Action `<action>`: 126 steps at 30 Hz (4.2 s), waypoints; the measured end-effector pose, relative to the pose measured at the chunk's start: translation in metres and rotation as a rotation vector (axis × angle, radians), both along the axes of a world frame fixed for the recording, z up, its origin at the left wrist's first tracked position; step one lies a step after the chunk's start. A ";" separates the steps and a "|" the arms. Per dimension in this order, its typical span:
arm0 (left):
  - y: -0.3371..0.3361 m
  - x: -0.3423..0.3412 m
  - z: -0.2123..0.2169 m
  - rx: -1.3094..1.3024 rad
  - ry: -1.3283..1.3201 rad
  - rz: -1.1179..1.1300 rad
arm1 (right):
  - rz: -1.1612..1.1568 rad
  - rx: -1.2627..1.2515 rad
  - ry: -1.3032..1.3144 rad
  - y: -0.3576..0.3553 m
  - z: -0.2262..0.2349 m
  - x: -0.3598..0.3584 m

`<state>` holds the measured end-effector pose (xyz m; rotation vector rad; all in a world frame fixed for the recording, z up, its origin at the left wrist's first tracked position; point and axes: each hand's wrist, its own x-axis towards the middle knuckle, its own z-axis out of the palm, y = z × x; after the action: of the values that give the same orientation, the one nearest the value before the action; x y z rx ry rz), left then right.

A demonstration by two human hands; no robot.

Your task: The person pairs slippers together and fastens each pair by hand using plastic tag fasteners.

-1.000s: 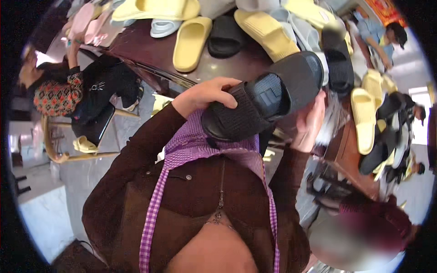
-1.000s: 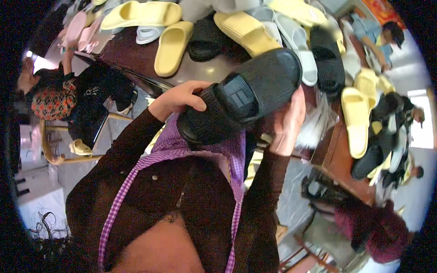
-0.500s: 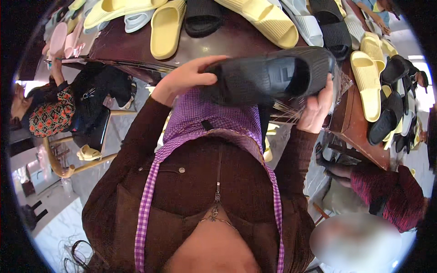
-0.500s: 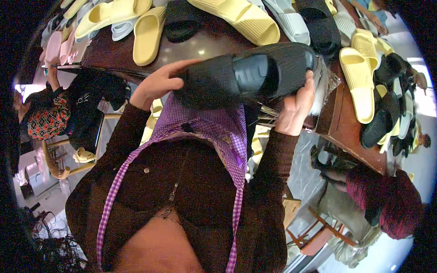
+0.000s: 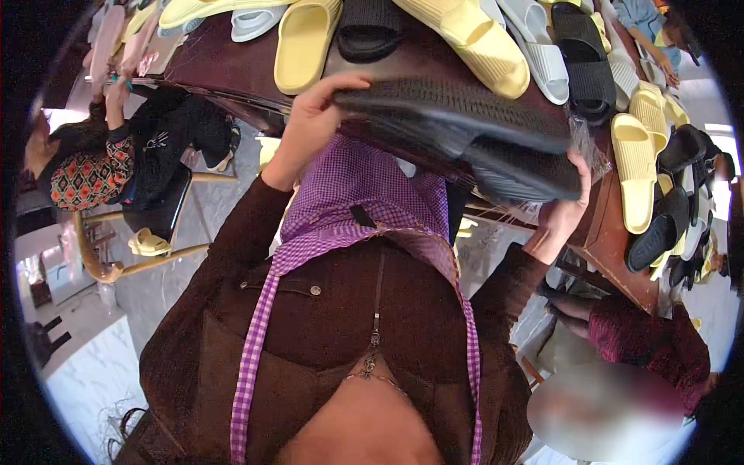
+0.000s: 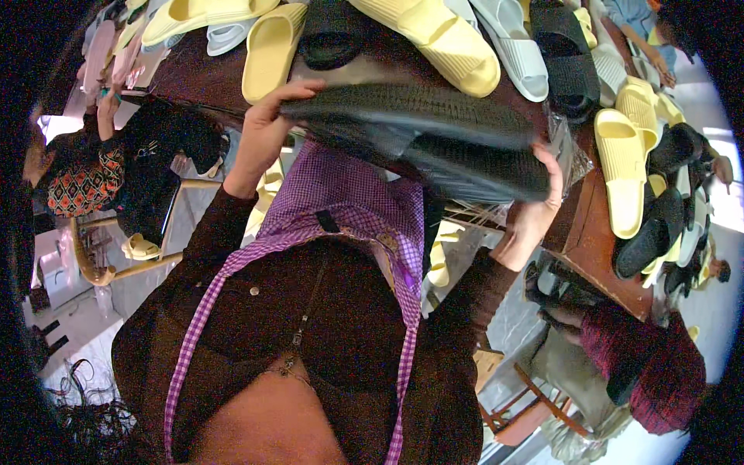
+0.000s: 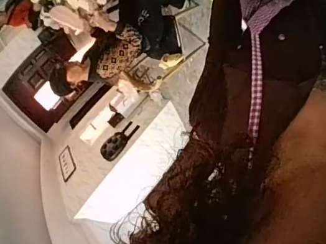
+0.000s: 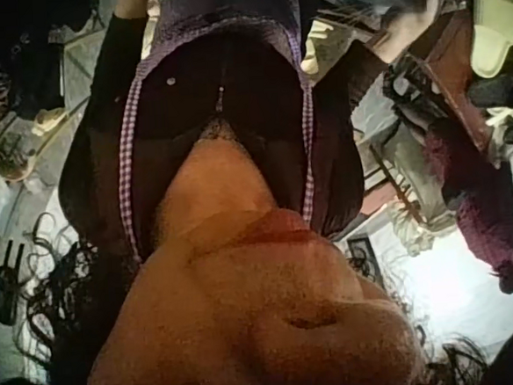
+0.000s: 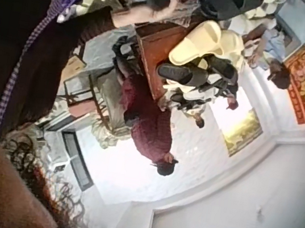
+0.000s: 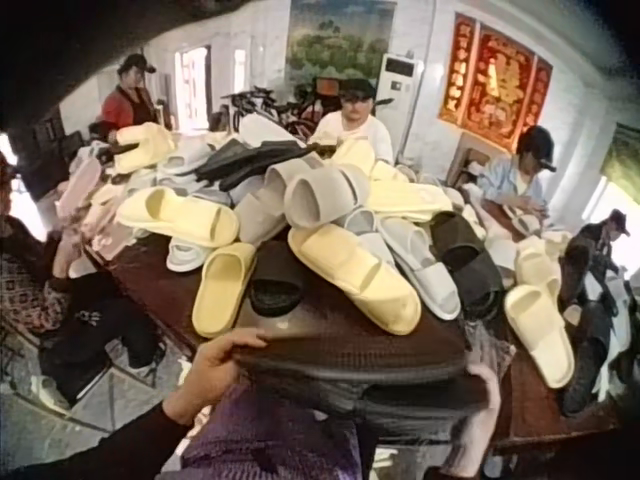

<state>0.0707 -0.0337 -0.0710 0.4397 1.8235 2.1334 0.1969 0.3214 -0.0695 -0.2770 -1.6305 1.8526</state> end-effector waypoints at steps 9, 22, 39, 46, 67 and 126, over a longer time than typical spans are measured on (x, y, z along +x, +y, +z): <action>0.025 -0.012 -0.011 0.154 0.554 0.150 | -0.244 -0.476 -0.048 -0.034 0.012 0.008; 0.078 0.005 0.021 0.364 0.811 -0.103 | 0.073 -0.918 0.301 0.013 -0.024 0.089; 0.079 0.011 0.021 0.321 0.747 -0.076 | 0.340 -0.805 0.515 -0.001 0.002 0.091; 0.036 0.000 0.007 0.158 0.571 -0.016 | -0.165 -0.282 0.108 -0.016 0.000 0.079; -0.041 -0.032 0.033 0.134 0.182 0.405 | -0.396 -0.210 0.134 0.005 -0.004 0.015; 0.087 -0.067 -0.004 -0.832 1.440 0.061 | 0.033 1.431 -0.411 -0.075 0.012 0.083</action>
<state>0.0035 0.0528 -0.0753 1.9339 3.0675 0.6572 0.2804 0.2469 -0.0576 0.0286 -2.7656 0.2815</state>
